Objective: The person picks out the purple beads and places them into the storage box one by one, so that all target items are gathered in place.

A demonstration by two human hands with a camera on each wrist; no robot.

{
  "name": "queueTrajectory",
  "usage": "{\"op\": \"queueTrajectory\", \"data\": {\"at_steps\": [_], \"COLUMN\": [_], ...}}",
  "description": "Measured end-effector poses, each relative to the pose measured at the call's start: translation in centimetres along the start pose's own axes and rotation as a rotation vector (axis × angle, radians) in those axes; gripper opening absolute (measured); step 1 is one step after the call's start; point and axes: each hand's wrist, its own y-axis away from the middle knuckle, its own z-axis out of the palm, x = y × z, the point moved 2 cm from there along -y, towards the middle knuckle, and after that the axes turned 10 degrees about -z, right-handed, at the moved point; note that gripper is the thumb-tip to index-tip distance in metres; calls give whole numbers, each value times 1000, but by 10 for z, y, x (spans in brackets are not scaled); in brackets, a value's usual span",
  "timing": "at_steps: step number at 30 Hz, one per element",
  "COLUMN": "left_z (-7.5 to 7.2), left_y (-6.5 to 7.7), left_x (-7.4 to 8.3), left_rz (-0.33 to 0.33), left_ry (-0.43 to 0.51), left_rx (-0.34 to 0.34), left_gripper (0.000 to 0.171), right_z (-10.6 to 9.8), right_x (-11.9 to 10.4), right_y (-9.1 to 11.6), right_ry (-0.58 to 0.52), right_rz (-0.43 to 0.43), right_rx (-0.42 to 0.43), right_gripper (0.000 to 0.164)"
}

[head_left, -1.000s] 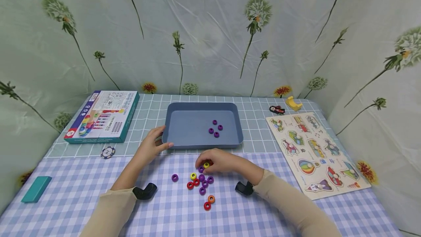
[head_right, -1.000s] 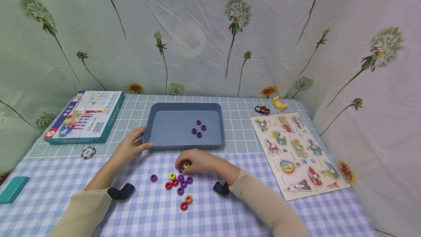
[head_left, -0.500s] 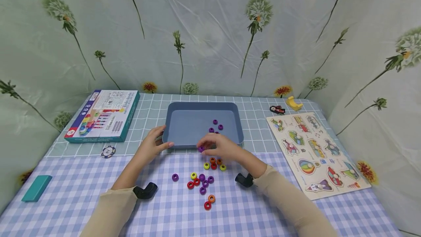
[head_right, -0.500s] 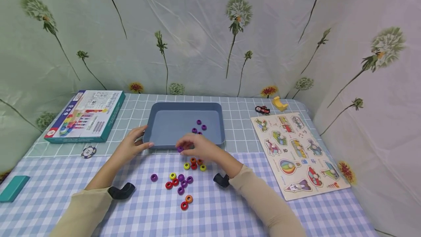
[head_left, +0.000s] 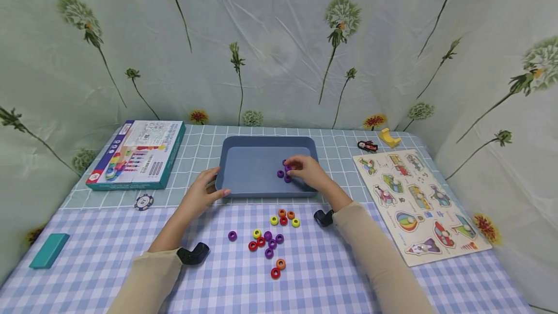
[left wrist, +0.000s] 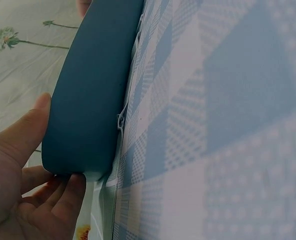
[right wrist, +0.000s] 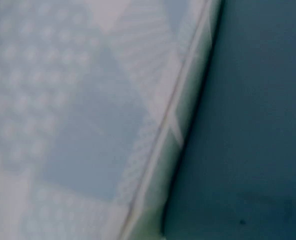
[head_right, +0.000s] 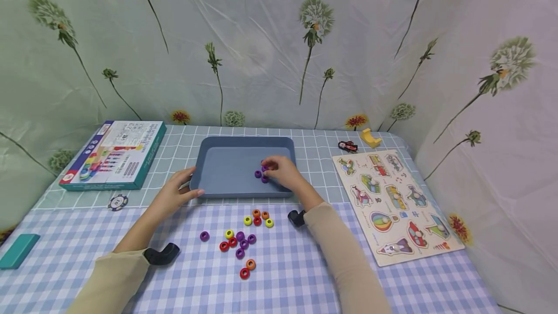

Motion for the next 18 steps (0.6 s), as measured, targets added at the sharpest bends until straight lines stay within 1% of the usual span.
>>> {"op": "queueTrajectory", "data": {"at_steps": [2, 4, 7, 11, 14, 16, 18], "left_z": [0, 0, 0, 0, 0, 0, 0], "left_y": [0, 1, 1, 0, 0, 0, 0], "left_x": [0, 0, 0, 0, 0, 0, 0], "left_rz": [3, 3, 5, 6, 11, 18, 21], "left_ry": [4, 4, 3, -1, 0, 3, 2], "left_rx": [1, 1, -1, -1, 2, 3, 6], "left_gripper": [79, 79, 78, 78, 78, 78, 78], "right_z": [1, 2, 3, 3, 3, 3, 2], "right_x": [2, 2, 2, 1, -6, -15, -25], "right_y": [-1, -2, -4, -3, 2, 7, 15], "right_ry": [45, 83, 114, 102, 73, 53, 36], "right_rz": [-5, -32, -60, -32, -26, -49, -105], "right_rx": [-11, -20, -31, -31, -29, -31, -29], "right_gripper": [21, 20, 19, 21, 24, 27, 30]}}
